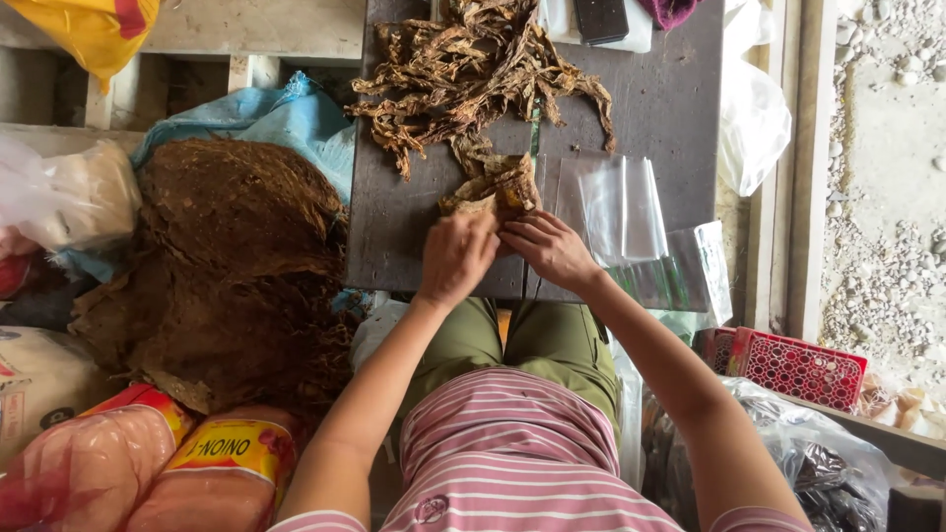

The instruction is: A person is seen rolling dried leaves and placing them into long, clear plastic sleeves on a wooden table.

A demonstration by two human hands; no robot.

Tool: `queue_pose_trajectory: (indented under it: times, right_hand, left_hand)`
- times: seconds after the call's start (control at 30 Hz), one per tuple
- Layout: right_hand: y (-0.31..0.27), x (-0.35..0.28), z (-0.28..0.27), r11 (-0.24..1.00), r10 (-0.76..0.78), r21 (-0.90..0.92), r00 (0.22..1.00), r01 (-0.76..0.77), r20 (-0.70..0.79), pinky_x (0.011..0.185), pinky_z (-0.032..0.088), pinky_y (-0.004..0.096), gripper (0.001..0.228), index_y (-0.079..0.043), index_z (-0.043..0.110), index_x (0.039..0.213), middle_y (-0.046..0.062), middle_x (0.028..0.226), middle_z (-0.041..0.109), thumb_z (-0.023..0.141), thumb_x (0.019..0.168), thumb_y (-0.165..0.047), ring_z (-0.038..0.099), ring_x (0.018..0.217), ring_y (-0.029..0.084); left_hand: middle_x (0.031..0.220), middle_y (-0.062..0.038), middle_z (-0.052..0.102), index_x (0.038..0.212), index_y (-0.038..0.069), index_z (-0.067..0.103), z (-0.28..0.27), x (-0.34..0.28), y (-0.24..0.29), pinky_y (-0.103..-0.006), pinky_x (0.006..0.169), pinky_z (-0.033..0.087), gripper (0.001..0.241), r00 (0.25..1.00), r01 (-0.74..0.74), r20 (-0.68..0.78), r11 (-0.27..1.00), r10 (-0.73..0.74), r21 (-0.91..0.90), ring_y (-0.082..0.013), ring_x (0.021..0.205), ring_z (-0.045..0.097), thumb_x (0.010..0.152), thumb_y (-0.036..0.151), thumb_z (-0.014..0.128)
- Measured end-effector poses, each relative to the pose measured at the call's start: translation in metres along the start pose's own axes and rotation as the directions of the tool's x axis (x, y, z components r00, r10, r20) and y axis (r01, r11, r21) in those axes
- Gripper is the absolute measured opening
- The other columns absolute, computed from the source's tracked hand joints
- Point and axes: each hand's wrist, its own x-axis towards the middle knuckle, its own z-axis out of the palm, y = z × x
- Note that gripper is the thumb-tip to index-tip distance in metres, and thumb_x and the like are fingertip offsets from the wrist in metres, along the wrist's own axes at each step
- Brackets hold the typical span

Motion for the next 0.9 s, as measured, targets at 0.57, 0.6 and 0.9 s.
queue_pose_trajectory:
  times: [0.57, 0.6, 0.9]
  right_hand:
    - [0.054, 0.037, 0.041, 0.705, 0.654, 0.193, 0.731, -0.683, 0.195, 0.073, 0.055, 0.054, 0.050, -0.008, 0.055, 0.117, 0.012, 0.102, 0.050, 0.069, 0.090, -0.048, 0.064, 0.088, 0.044]
    - [0.059, 0.038, 0.049, 0.743, 0.654, 0.030, 0.735, -0.668, 0.178, 0.070, 0.054, 0.050, 0.055, -0.009, 0.057, 0.114, 0.011, 0.095, 0.052, 0.063, 0.091, -0.059, 0.064, 0.086, 0.039]
    - [0.051, 0.042, 0.042, 0.759, 0.557, 0.294, 0.814, -0.580, 0.167, 0.079, 0.050, 0.048, 0.039, -0.003, 0.054, 0.095, 0.017, 0.101, 0.052, 0.070, 0.092, -0.040, 0.058, 0.095, 0.042]
  left_hand:
    - [0.082, -0.014, 0.069, 0.097, 0.008, 0.064, 0.019, 0.003, -0.046, -0.0442, 0.067, 0.056, 0.028, 0.778, 0.622, 0.218, 0.674, -0.589, -0.398, -0.0348, 0.083, 0.070, 0.095, 0.036, 0.067]
    - [0.079, -0.013, 0.070, 0.091, 0.009, 0.064, 0.023, 0.003, -0.050, -0.0443, 0.064, 0.056, 0.030, 0.747, 0.660, 0.226, 0.657, -0.625, -0.365, -0.0346, 0.080, 0.071, 0.094, 0.038, 0.067]
    - [0.099, -0.015, 0.061, 0.114, 0.010, 0.057, 0.016, -0.013, -0.038, -0.0450, 0.081, 0.054, 0.028, 0.828, 0.534, 0.070, 0.743, -0.557, -0.405, -0.0358, 0.097, 0.066, 0.094, 0.027, 0.068]
